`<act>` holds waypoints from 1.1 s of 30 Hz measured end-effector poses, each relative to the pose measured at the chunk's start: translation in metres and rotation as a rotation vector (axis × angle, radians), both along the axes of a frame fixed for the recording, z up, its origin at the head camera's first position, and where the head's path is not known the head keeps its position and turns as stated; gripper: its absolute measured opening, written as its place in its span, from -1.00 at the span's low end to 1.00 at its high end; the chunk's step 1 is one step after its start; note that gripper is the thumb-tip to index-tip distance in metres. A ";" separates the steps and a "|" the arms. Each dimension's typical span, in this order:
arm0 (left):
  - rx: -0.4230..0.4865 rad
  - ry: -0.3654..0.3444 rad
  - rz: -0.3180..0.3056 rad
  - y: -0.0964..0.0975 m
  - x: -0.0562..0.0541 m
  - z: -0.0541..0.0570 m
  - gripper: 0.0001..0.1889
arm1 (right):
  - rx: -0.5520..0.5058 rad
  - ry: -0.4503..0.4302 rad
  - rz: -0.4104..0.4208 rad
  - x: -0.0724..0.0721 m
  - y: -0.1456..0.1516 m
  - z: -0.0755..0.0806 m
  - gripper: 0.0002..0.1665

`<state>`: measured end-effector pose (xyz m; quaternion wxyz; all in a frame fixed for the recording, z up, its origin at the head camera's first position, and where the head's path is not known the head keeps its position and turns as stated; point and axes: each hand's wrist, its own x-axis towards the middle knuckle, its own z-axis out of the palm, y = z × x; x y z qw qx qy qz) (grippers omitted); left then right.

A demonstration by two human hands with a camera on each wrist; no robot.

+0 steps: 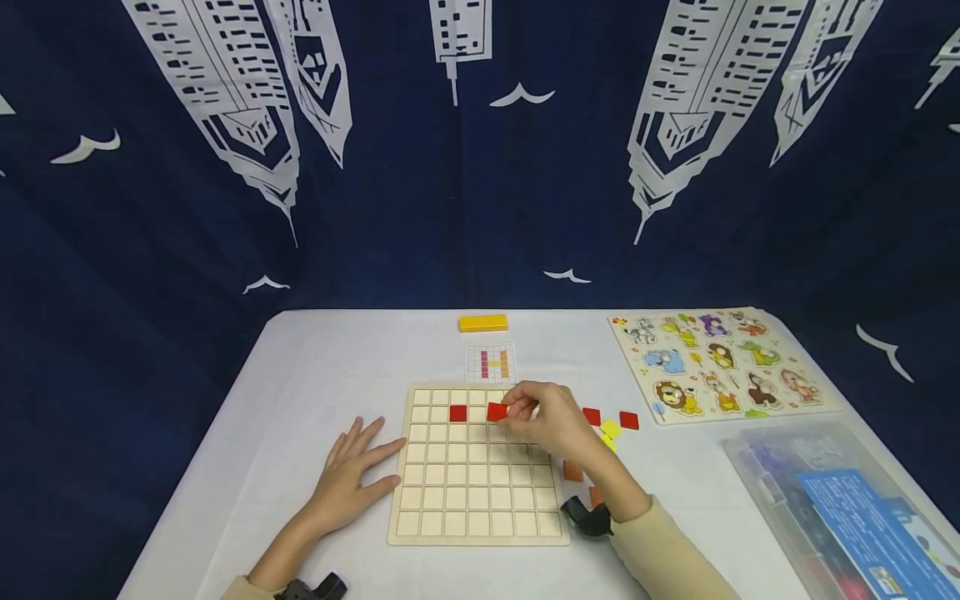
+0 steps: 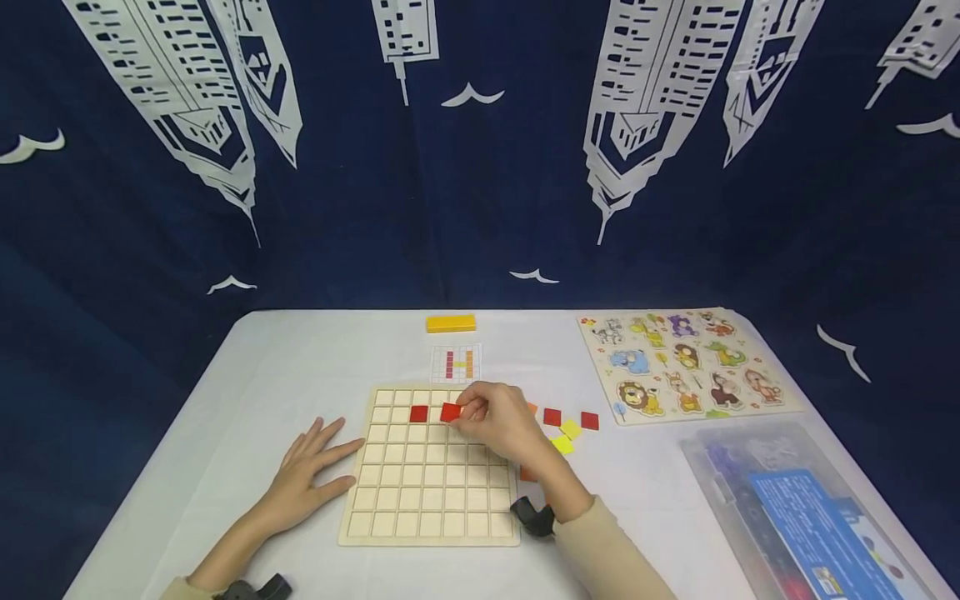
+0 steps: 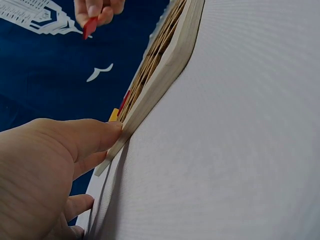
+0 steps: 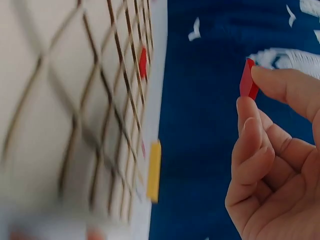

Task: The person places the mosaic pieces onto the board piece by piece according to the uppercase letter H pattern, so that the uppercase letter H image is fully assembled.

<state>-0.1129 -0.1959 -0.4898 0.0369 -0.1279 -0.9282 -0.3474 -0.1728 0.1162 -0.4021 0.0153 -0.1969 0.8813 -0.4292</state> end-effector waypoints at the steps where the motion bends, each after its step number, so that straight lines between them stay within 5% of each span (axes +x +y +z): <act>1: -0.001 -0.003 0.001 0.000 0.000 0.000 -0.48 | -0.006 -0.014 0.007 -0.001 -0.008 -0.002 -0.80; 10: -0.003 0.001 -0.002 0.002 -0.001 -0.002 -0.48 | -0.015 -0.052 0.069 -0.012 -0.049 -0.019 -0.79; 33: -0.005 -0.016 0.007 0.000 0.000 0.000 -0.48 | 0.168 -0.029 0.154 -0.024 -0.058 -0.041 -0.78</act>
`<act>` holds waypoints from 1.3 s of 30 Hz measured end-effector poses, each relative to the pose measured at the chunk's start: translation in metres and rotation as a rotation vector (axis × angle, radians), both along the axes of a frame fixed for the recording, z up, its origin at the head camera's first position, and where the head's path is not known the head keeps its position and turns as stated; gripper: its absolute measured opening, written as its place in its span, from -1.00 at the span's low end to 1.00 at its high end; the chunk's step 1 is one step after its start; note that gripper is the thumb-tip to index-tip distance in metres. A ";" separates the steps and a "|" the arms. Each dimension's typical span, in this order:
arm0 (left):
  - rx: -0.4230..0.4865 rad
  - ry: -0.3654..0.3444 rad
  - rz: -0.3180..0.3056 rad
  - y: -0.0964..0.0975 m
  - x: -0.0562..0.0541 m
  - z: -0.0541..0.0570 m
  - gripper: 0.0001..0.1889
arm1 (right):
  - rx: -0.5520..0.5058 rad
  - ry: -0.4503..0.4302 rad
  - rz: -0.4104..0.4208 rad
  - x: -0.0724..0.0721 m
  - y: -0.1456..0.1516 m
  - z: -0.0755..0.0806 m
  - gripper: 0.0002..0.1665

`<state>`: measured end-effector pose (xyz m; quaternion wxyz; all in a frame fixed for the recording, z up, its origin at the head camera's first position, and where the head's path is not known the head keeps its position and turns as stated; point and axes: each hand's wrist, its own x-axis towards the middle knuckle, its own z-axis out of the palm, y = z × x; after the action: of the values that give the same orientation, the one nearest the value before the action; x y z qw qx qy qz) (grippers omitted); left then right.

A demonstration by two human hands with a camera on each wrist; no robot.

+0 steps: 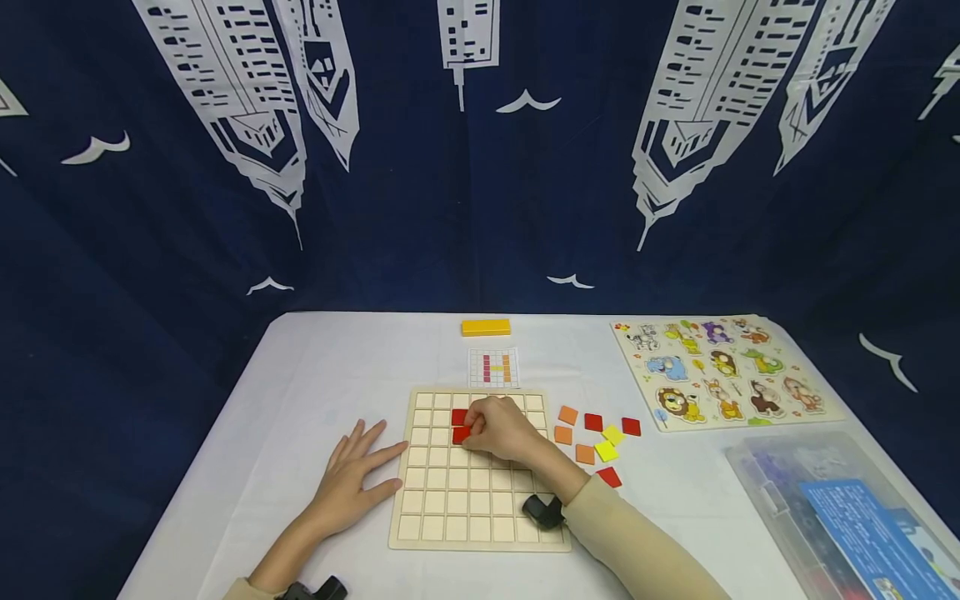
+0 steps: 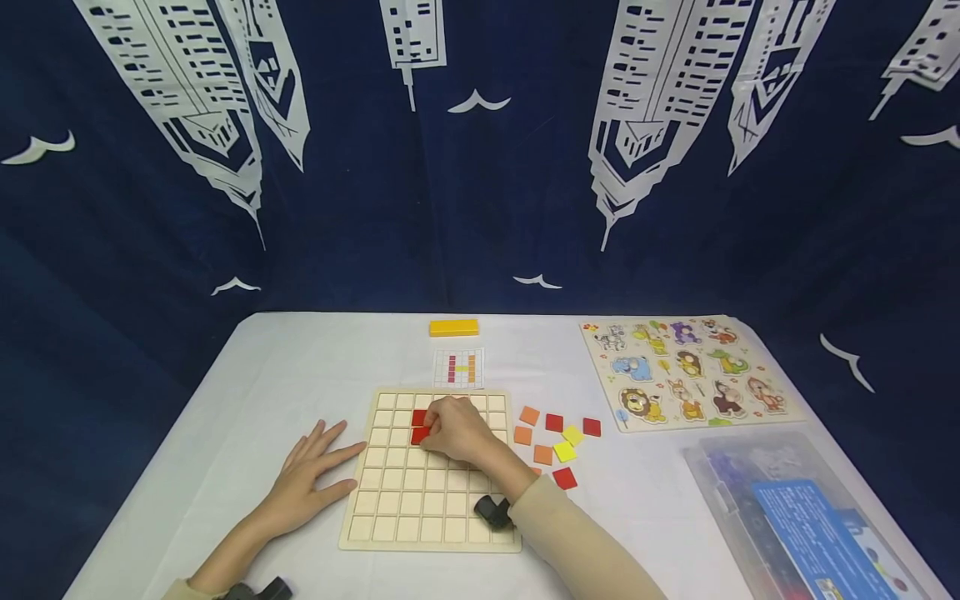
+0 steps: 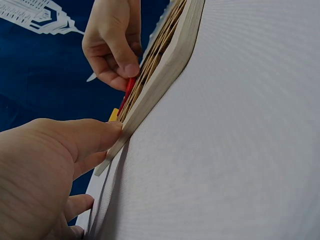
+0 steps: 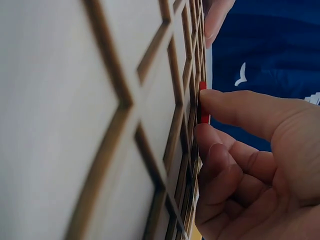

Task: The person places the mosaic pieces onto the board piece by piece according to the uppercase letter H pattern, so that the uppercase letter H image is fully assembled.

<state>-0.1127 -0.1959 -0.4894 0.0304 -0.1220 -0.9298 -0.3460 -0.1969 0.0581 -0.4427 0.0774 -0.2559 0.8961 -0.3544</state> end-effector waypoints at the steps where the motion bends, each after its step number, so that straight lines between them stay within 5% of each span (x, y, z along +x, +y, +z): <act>1: -0.001 0.000 0.001 0.000 0.000 0.000 -0.48 | -0.002 0.000 0.004 0.000 0.000 -0.001 -0.78; 11: 0.002 -0.020 -0.001 0.000 0.000 0.001 -0.49 | -0.048 -0.070 -0.009 0.000 0.001 0.000 -0.74; 18: 0.009 -0.007 -0.007 0.000 0.000 0.000 -0.48 | -0.117 -0.099 -0.017 0.006 0.015 0.017 -0.75; 27: 0.008 0.003 -0.008 0.001 -0.001 -0.001 -0.48 | -0.221 -0.054 -0.085 0.031 0.087 0.038 -0.70; 39: 0.003 -0.005 -0.007 -0.001 0.000 -0.001 -0.48 | -0.219 -0.068 -0.258 0.064 0.180 0.023 -0.64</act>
<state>-0.1128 -0.1966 -0.4908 0.0271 -0.1241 -0.9289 -0.3479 -0.1332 0.2381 -0.4192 0.0330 -0.1337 0.8743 -0.4654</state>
